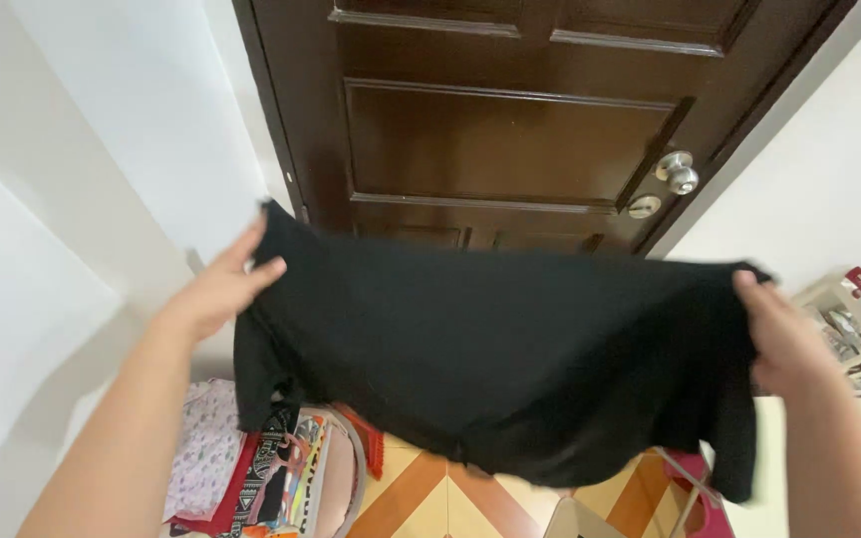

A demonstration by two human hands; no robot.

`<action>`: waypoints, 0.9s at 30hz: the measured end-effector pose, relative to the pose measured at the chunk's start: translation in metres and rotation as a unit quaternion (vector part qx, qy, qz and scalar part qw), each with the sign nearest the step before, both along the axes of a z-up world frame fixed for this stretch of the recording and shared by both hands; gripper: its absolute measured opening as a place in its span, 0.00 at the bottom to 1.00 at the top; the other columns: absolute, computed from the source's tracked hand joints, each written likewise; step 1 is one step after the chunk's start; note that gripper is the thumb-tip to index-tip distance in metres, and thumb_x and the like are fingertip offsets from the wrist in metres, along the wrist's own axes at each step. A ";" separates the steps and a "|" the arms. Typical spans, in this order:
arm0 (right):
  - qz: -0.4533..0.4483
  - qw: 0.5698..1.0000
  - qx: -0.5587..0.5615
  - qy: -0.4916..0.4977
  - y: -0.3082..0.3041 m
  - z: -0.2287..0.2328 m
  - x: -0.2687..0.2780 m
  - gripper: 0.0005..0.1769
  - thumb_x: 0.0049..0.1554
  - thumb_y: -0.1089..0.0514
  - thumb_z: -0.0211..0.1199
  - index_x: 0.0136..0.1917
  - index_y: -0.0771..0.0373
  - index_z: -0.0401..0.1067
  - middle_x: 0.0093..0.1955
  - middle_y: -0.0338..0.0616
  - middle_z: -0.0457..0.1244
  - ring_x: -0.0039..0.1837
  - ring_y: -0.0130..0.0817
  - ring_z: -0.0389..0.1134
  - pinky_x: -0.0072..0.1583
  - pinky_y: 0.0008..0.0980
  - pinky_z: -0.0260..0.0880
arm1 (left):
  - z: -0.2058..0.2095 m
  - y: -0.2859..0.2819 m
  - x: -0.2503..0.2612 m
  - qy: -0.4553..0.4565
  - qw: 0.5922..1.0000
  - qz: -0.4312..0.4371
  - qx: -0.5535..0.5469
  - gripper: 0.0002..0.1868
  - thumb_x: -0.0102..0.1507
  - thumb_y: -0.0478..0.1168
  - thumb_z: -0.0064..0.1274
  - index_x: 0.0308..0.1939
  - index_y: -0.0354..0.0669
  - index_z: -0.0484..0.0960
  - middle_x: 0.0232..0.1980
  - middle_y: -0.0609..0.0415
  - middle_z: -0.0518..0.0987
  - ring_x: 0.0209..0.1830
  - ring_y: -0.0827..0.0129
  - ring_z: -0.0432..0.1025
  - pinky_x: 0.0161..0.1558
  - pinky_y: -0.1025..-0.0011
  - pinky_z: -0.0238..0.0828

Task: The recorder is sweeping the floor and tidying up objects in a room.

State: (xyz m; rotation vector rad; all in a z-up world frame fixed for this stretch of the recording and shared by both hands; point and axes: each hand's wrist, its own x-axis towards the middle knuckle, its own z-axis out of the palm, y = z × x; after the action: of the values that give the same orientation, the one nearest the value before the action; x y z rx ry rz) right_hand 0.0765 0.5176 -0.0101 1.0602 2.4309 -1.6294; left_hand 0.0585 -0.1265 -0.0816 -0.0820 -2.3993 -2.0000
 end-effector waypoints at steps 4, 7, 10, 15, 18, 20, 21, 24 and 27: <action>0.120 0.993 -0.009 0.003 -0.086 -0.016 0.017 0.49 0.59 0.30 0.55 0.82 0.61 0.53 0.79 0.57 0.56 0.78 0.55 0.56 0.74 0.56 0.53 | 0.008 0.097 0.017 -0.015 0.969 0.027 -0.244 0.42 0.65 0.43 0.53 0.80 0.50 0.50 0.82 0.48 0.53 0.80 0.58 0.53 0.74 0.65 0.49; 0.284 0.952 0.064 0.092 -0.146 -0.056 0.019 0.60 0.52 0.37 0.70 0.82 0.66 0.43 0.83 0.54 0.44 0.82 0.43 0.43 0.76 0.46 0.45 | 0.034 0.181 0.045 0.017 0.997 -0.043 -0.065 0.40 0.66 0.45 0.55 0.78 0.43 0.54 0.82 0.47 0.55 0.74 0.66 0.62 0.71 0.67 0.57; 0.436 0.872 -0.082 0.206 -0.207 -0.040 0.014 0.64 0.41 0.53 0.82 0.78 0.66 0.44 0.75 0.52 0.54 0.75 0.41 0.55 0.70 0.44 0.57 | 0.051 0.204 0.073 0.013 0.967 -0.215 0.139 0.34 0.67 0.43 0.53 0.77 0.37 0.65 0.70 0.37 0.73 0.62 0.65 0.72 0.65 0.63 0.67; 0.383 0.895 -0.125 0.193 -0.227 0.014 -0.008 0.17 0.55 0.62 0.68 0.58 0.65 0.77 0.55 0.38 0.72 0.56 0.28 0.71 0.60 0.30 0.72 | -0.047 0.126 0.069 -0.094 0.944 0.027 0.315 0.36 0.67 0.46 0.57 0.74 0.40 0.58 0.69 0.36 0.69 0.68 0.50 0.69 0.67 0.57 0.68; 0.481 0.852 -0.134 0.159 -0.244 0.025 -0.016 0.14 0.56 0.62 0.68 0.56 0.66 0.78 0.53 0.38 0.72 0.55 0.27 0.70 0.59 0.31 0.72 | -0.054 0.128 0.095 -0.251 0.946 0.133 0.156 0.48 0.61 0.52 0.54 0.79 0.71 0.43 0.76 0.51 0.58 0.71 0.55 0.66 0.62 0.54 0.68; 0.519 0.831 -0.149 0.133 -0.258 0.025 -0.018 0.14 0.56 0.63 0.68 0.56 0.68 0.78 0.52 0.40 0.72 0.54 0.28 0.70 0.58 0.32 0.72 | -0.108 0.132 0.102 -0.326 0.928 0.114 0.141 0.43 0.66 0.58 0.48 0.81 0.70 0.45 0.79 0.52 0.55 0.74 0.56 0.60 0.64 0.55 0.63; 0.544 0.815 -0.156 0.121 -0.266 0.026 -0.020 0.14 0.56 0.63 0.68 0.56 0.69 0.79 0.51 0.41 0.72 0.54 0.30 0.71 0.58 0.33 0.73 | -0.134 0.133 0.103 -0.390 0.910 0.075 0.123 0.39 0.71 0.64 0.42 0.83 0.69 0.47 0.82 0.53 0.52 0.77 0.58 0.55 0.66 0.57 0.58; 0.591 0.787 -0.149 0.092 -0.288 0.022 -0.025 0.16 0.54 0.62 0.68 0.56 0.67 0.78 0.52 0.41 0.73 0.54 0.30 0.72 0.58 0.34 0.73 | -0.158 0.132 0.155 -0.375 0.887 0.097 0.252 0.39 0.66 0.55 0.48 0.80 0.63 0.52 0.76 0.54 0.62 0.70 0.62 0.64 0.64 0.59 0.65; 0.625 0.772 -0.102 0.052 -0.297 -0.011 -0.035 0.16 0.55 0.59 0.67 0.55 0.69 0.78 0.50 0.43 0.73 0.53 0.31 0.72 0.57 0.35 0.73 | -0.172 0.130 0.196 -0.331 0.835 0.104 0.428 0.42 0.59 0.40 0.57 0.76 0.53 0.58 0.67 0.56 0.77 0.59 0.69 0.76 0.60 0.61 0.76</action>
State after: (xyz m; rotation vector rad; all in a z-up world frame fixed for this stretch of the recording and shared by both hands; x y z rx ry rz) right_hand 0.0416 0.2207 -0.0215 -0.6623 1.9940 -1.2876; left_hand 0.2546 0.0038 -0.2537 0.9648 -1.3164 -3.0757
